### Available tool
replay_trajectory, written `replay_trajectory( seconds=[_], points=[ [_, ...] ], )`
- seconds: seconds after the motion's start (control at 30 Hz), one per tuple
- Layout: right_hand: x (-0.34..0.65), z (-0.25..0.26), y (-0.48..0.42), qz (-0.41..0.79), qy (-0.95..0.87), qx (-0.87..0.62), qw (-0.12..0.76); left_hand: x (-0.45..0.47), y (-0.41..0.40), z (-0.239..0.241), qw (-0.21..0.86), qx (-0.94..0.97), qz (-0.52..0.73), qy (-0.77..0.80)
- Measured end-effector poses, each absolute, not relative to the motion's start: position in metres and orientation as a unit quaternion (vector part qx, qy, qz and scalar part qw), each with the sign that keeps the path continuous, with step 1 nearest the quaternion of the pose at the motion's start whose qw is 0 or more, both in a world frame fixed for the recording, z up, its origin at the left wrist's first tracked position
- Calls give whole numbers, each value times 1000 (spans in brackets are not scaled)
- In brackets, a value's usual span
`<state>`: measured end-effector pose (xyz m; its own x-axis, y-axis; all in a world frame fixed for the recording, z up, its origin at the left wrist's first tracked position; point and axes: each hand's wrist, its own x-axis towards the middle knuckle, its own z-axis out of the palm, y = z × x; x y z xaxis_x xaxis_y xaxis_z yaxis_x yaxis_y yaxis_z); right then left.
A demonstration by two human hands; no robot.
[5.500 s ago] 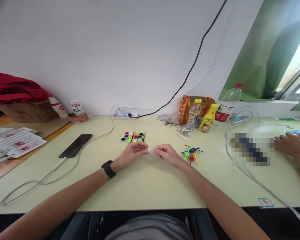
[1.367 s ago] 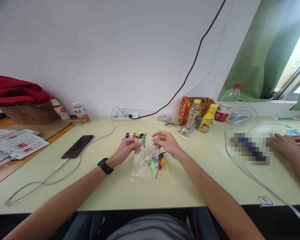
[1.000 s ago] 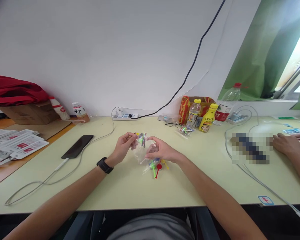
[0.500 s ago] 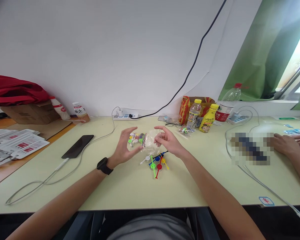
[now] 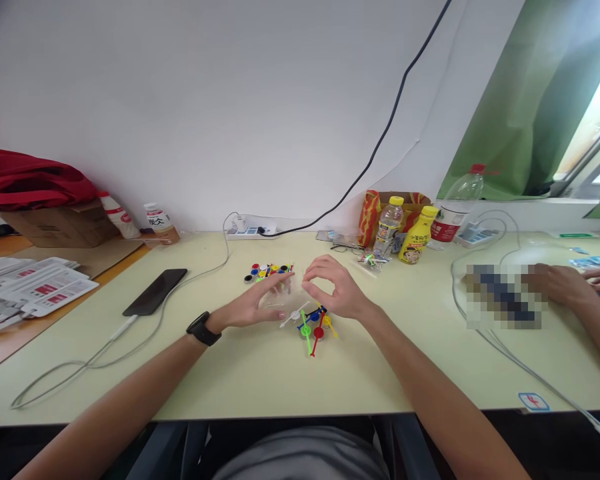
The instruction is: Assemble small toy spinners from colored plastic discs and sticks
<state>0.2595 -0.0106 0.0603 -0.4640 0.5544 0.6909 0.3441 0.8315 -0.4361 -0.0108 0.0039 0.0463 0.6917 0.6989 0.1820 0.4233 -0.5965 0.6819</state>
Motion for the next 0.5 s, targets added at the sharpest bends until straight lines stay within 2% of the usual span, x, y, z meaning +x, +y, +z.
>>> replay_trajectory(
  seconds=[0.23, 0.4, 0.5],
  points=[
    [259, 70, -25, 52, -875, -248, 414, -22, 9, 59, 431, 836, 132, 314],
    [255, 80, -35, 169, -880, -227, 381, -24, 9, 73, 537, 813, 84, 209],
    [252, 86, -40, 245, -881, -232, 333, -25, 10, 75, 572, 799, 48, 179]
  ],
)
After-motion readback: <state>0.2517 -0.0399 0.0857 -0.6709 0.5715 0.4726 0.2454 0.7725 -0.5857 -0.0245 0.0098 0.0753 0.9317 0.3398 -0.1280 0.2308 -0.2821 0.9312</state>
